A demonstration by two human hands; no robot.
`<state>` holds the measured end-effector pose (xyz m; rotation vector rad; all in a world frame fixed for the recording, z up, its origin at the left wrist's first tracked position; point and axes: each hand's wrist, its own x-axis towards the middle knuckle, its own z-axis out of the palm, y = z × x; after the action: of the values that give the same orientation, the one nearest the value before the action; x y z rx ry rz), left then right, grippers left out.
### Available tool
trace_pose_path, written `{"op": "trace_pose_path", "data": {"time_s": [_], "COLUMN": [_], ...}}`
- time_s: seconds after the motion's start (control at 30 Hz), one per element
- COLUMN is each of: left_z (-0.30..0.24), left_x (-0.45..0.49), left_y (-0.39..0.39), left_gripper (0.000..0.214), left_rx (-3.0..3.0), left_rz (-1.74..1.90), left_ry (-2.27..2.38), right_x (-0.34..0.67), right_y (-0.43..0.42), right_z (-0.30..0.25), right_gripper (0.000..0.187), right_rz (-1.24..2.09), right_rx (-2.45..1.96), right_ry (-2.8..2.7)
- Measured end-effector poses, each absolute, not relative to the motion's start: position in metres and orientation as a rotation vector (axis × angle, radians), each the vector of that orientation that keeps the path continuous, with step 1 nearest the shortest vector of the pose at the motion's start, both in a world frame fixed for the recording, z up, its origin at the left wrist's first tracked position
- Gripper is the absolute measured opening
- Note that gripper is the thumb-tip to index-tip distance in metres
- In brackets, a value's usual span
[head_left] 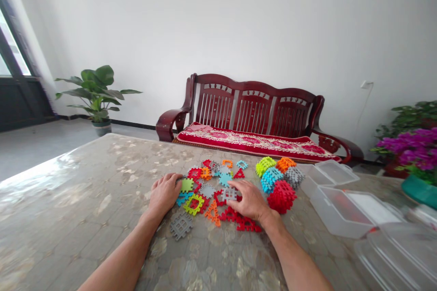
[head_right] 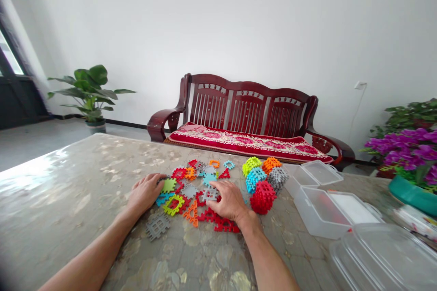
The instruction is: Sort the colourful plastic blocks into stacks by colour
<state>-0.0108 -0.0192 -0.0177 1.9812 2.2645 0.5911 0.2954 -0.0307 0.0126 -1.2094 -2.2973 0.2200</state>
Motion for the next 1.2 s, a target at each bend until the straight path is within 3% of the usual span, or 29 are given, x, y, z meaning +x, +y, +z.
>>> {"op": "trace_pose_path", "data": {"time_s": [0.3, 0.6, 0.83, 1.2], "left_z": [-0.016, -0.019, -0.018, -0.022], "left_x": [-0.01, -0.013, -0.013, -0.015], "left_y": [-0.019, -0.018, -0.018, -0.016], "left_gripper": [0.044, 0.045, 0.044, 0.045], "left_rx": [1.992, 1.997, 2.008, 2.003], "left_rz": [0.578, 0.584, 0.589, 0.592], "left_ry": [2.27, 2.266, 2.252, 2.269], "right_x": [0.331, 0.453, 0.464, 0.46], "right_y": [-0.018, -0.008, -0.009, -0.006], "right_z": [0.057, 0.068, 0.052, 0.048], "right_gripper": [0.049, 0.073, 0.066, 0.061], "right_rz": [-0.003, -0.075, -0.205, -0.318], "right_rx": [-1.2, -1.562, -1.958, -2.151], "right_ry": [-1.797, -1.055, -1.118, -1.231]}}
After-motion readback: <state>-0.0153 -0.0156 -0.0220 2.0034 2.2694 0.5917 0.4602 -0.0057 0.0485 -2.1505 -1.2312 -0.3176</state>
